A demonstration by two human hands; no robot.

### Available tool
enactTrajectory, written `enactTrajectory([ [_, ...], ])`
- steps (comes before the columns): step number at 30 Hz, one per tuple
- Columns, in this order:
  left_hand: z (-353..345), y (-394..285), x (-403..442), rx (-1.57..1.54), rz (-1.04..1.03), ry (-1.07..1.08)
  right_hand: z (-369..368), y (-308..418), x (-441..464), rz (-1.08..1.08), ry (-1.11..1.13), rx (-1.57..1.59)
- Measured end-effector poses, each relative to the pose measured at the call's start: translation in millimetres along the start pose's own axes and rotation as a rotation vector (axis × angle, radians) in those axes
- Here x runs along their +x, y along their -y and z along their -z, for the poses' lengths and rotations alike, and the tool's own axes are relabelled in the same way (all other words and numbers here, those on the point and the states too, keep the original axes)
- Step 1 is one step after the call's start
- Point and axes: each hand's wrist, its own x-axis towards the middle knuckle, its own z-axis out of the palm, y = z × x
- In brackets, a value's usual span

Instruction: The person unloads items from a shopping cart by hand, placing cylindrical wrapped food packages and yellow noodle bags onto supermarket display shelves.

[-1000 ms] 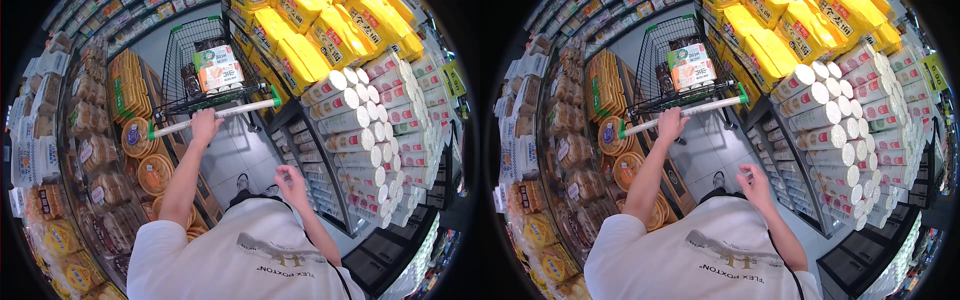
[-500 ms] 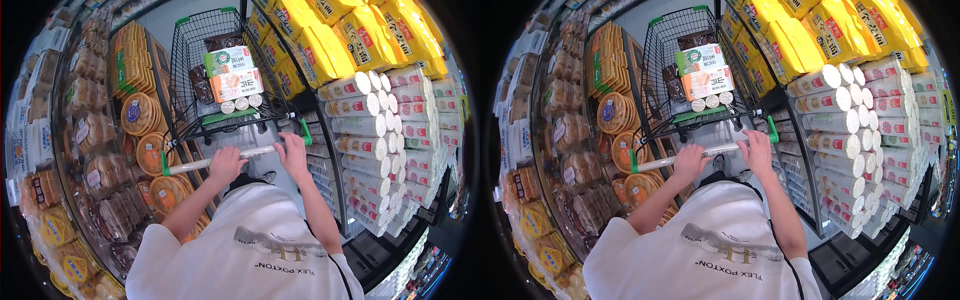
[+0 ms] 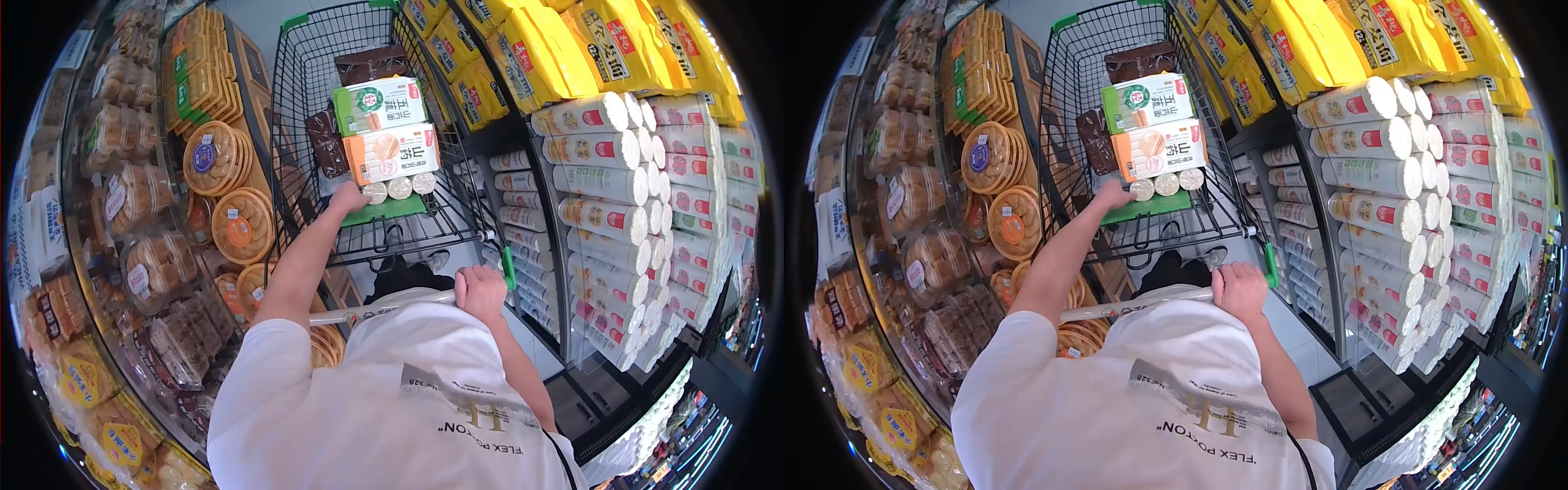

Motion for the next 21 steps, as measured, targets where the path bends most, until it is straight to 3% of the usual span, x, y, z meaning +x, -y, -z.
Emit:
enactTrajectory([
  [4, -54, -2, 10, -0.433, -0.013, 0.061, 0, 0, -16, -0.018, 0.01, -0.006],
  [5, -64, -7, 9, -0.535, 0.068, 0.029, 1, 1, -20, -0.021, 0.013, -0.006],
  [8, -117, 12, 49, -0.422, 0.154, -0.094, 2, 6, -26, -0.029, 0.013, 0.001],
  [11, -119, 3, 38, -0.383, 0.266, -0.129, 4, 10, -33, -0.041, 0.021, 0.012],
  [14, -110, 1, 19, -0.343, 0.203, -0.194, 6, 11, -39, -0.058, 0.017, 0.014],
  [21, -88, 8, 1, -0.249, 0.165, -0.062, 3, 14, -48, -0.085, 0.001, 0.038],
])
